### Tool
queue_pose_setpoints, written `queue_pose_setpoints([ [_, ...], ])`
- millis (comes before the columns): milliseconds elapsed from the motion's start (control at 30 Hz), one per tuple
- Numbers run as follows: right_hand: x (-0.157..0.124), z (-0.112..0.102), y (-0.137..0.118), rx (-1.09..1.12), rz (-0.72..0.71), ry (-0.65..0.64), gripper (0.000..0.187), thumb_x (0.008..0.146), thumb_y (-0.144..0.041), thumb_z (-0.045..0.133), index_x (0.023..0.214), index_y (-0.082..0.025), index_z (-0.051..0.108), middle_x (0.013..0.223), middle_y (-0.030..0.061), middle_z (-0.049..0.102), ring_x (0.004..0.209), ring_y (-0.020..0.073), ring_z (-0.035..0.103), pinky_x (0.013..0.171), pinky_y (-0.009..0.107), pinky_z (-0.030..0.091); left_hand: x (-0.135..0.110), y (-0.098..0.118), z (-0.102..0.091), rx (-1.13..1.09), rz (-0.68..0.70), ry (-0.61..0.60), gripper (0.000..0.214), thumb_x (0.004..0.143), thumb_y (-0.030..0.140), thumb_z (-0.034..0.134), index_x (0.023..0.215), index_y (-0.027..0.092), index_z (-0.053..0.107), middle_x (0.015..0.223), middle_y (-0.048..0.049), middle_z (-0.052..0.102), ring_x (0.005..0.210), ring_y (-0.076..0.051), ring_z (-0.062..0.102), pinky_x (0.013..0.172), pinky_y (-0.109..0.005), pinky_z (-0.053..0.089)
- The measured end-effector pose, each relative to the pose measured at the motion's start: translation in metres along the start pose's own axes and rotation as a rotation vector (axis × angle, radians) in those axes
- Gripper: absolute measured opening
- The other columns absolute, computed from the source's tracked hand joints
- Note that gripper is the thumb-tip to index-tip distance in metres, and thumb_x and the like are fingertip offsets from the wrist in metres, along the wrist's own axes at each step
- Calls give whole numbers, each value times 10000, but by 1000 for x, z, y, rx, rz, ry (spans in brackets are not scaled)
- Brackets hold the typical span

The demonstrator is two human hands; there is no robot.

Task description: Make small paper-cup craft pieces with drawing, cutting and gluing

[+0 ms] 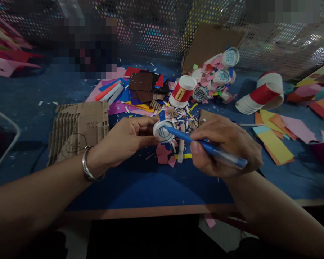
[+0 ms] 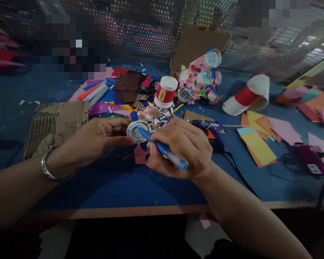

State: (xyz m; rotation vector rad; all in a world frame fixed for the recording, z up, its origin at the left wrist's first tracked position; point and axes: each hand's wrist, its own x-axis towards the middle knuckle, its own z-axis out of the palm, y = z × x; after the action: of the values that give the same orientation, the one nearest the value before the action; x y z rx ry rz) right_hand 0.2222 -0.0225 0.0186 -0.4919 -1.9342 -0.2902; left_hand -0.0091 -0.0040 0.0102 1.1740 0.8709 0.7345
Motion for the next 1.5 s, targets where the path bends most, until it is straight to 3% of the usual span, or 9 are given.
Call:
queue_pose_setpoints([
  [500, 2, -3, 1, 9, -35, -22, 216, 820, -56, 692, 964, -217, 699, 728, 11, 738, 560, 190, 679, 529, 374, 602, 0, -1, -1, -29, -24, 2, 435, 736, 149, 959, 1158, 173, 857, 1141, -50, 859, 1055, -201, 746, 994, -325, 533],
  [900, 3, -2, 0, 46, -18, -43, 240, 836, -60, 643, 962, -263, 670, 708, -28, 734, 526, 173, 652, 474, 361, 584, 0, 4, -2, -60, 12, 74, 379, 717, 117, 938, 1084, 163, 855, 1065, -48, 844, 976, -166, 712, 900, -277, 545],
  [1233, 4, -2, 3, -11, -47, -7, 220, 822, -70, 680, 936, -259, 672, 703, -14, 736, 533, 190, 685, 499, 372, 615, -1, 0, -3, -11, -6, 21, 390, 752, 198, 967, 1126, 180, 859, 1181, -68, 850, 1061, -218, 758, 1056, -372, 545],
  [1500, 3, -1, 4, -22, -39, 6, 188, 850, -102, 670, 918, -276, 656, 702, -32, 739, 535, 187, 686, 492, 364, 610, -1, 0, -3, 5, -12, 8, 406, 770, 208, 961, 1165, 204, 868, 1206, -67, 855, 1081, -227, 767, 1044, -373, 552],
])
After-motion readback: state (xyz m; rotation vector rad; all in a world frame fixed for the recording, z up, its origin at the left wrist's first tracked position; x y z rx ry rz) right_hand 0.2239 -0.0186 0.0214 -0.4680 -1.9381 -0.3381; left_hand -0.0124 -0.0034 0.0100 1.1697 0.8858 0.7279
